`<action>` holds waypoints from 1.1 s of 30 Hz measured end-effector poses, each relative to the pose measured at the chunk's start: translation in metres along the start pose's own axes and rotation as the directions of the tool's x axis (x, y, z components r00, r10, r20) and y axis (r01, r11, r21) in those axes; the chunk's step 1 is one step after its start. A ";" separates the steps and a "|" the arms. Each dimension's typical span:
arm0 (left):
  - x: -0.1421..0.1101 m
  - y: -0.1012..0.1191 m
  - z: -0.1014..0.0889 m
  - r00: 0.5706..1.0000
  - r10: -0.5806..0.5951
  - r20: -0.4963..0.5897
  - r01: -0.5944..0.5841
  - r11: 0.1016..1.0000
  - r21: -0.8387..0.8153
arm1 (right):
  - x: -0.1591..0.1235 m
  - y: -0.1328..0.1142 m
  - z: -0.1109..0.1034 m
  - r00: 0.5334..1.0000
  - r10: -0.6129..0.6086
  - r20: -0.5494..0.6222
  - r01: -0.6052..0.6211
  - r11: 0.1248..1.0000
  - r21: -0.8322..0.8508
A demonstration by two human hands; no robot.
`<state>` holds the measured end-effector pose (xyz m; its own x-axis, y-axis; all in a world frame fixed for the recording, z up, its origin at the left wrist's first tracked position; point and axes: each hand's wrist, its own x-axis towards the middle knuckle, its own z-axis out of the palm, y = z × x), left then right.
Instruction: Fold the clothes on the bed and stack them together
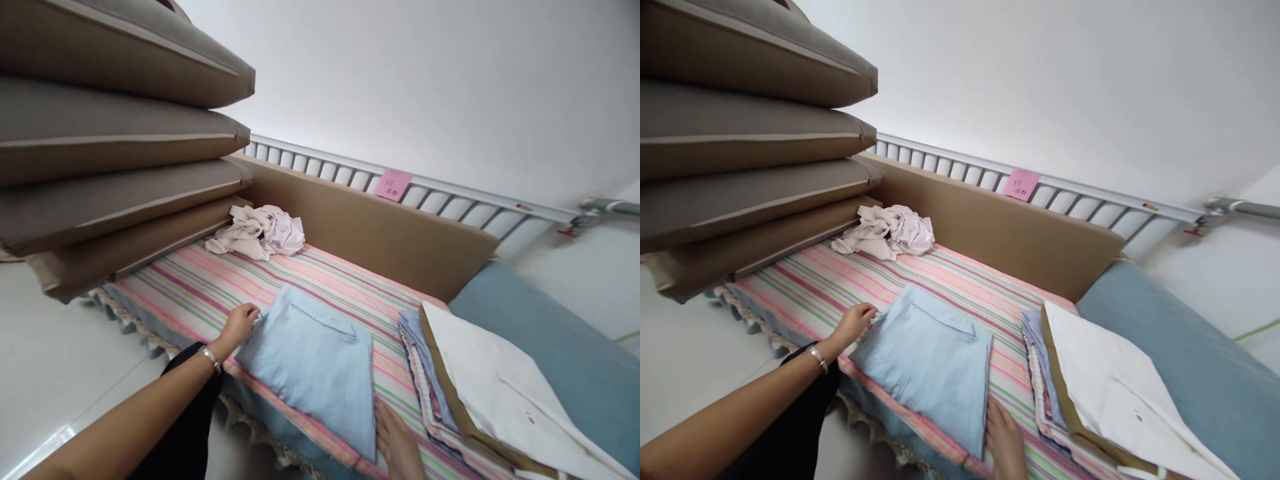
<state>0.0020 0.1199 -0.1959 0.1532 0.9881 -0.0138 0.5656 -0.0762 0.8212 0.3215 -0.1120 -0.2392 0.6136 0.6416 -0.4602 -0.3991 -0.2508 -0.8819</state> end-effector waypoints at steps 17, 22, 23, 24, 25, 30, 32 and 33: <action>0.039 0.021 0.034 0.995 -0.043 0.091 0.014 0.954 0.299 | 0.060 -0.044 0.033 0.933 -0.333 -0.139 0.188 0.777 -0.600; 0.026 0.028 0.039 0.988 0.117 0.098 -0.150 0.862 0.485 | 0.056 -0.062 0.044 0.906 -0.414 -0.082 0.170 0.536 -0.827; 0.024 0.028 0.039 0.984 0.145 0.107 -0.180 0.823 0.539 | 0.055 -0.063 0.047 0.902 -0.426 -0.078 0.155 0.487 -0.860; 0.023 0.028 0.039 0.980 0.167 0.113 -0.201 0.786 0.584 | 0.054 -0.062 0.050 0.898 -0.434 -0.078 0.135 0.440 -0.888; 0.023 0.026 0.039 0.978 0.177 0.113 -0.209 0.759 0.617 | 0.054 -0.060 0.053 0.895 -0.439 -0.079 0.114 0.396 -0.911; 0.021 0.004 0.046 0.984 0.120 0.135 -0.180 0.706 0.685 | 0.054 -0.039 0.064 0.885 -0.454 -0.104 0.025 0.269 -0.963; 0.020 -0.003 0.050 0.986 0.102 0.135 -0.167 0.709 0.685 | 0.054 -0.034 0.066 0.881 -0.459 -0.113 0.022 0.279 -0.960; 0.019 -0.005 0.052 0.987 0.094 0.128 -0.156 0.713 0.683 | 0.053 -0.032 0.066 0.879 -0.461 -0.117 0.029 0.298 -0.954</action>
<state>0.0440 0.1323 -0.2298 0.3080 0.9513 -0.0093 0.9331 -0.3002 0.1979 0.3220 -0.0215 -0.2284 0.8033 0.5954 -0.0097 0.5495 -0.7474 -0.3735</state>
